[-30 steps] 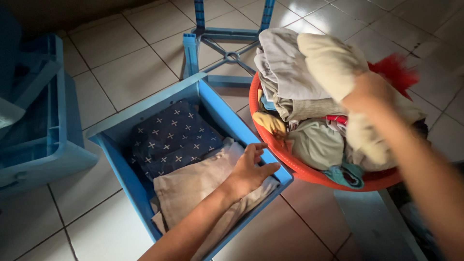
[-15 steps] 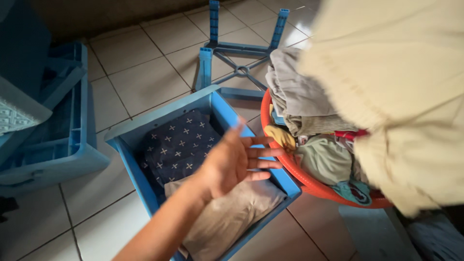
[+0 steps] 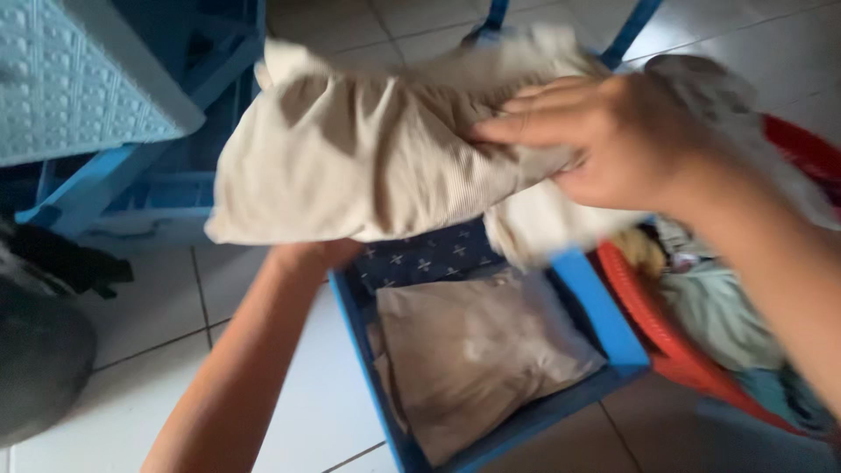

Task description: The person folds various pieces of clothing, including pants and shirts, and places them into a blue plastic drawer. They then pick up a blue plastic stool, move it to a tiled area, and scrub it with a green brush.

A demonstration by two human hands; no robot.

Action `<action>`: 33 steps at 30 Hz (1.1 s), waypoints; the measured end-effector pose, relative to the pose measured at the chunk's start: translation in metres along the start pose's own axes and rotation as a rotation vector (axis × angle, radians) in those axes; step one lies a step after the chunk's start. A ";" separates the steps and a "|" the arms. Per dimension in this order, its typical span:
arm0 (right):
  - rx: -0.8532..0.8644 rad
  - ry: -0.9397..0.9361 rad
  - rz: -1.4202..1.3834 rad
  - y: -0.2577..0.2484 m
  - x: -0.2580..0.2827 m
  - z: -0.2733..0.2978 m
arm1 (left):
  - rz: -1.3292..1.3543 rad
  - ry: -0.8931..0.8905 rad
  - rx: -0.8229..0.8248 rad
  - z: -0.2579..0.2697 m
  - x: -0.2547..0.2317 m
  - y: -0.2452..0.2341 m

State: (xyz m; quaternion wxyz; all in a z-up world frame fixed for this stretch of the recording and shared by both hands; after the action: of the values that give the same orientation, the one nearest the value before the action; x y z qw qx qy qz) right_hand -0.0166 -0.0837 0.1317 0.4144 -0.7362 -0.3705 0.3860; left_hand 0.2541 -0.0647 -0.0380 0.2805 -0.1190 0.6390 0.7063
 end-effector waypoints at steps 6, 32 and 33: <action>-0.212 0.120 -0.063 0.204 0.037 0.057 | -0.208 0.161 -0.397 -0.056 -0.048 -0.109; 0.415 0.558 -0.306 0.325 -0.006 0.034 | -2.331 -0.477 -0.200 -0.102 0.084 -0.083; 0.376 0.625 -0.255 0.322 -0.013 0.037 | -2.465 -0.365 -0.183 -0.103 0.092 -0.077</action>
State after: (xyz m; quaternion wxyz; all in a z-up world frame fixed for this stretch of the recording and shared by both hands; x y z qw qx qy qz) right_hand 0.0177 -0.2057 -0.1665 0.6798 -0.6775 -0.2375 0.1496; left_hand 0.2018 -0.1398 -0.1664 0.8301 -0.5573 0.0026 0.0213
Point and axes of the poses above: each hand's wrist, its own z-axis away from the middle knuckle, its own y-axis out of the palm, x = y × z, the point moved 4 cm from there along -z, towards the middle knuckle, and after that the axes turned 7 degrees about z, right-handed, at the moved point
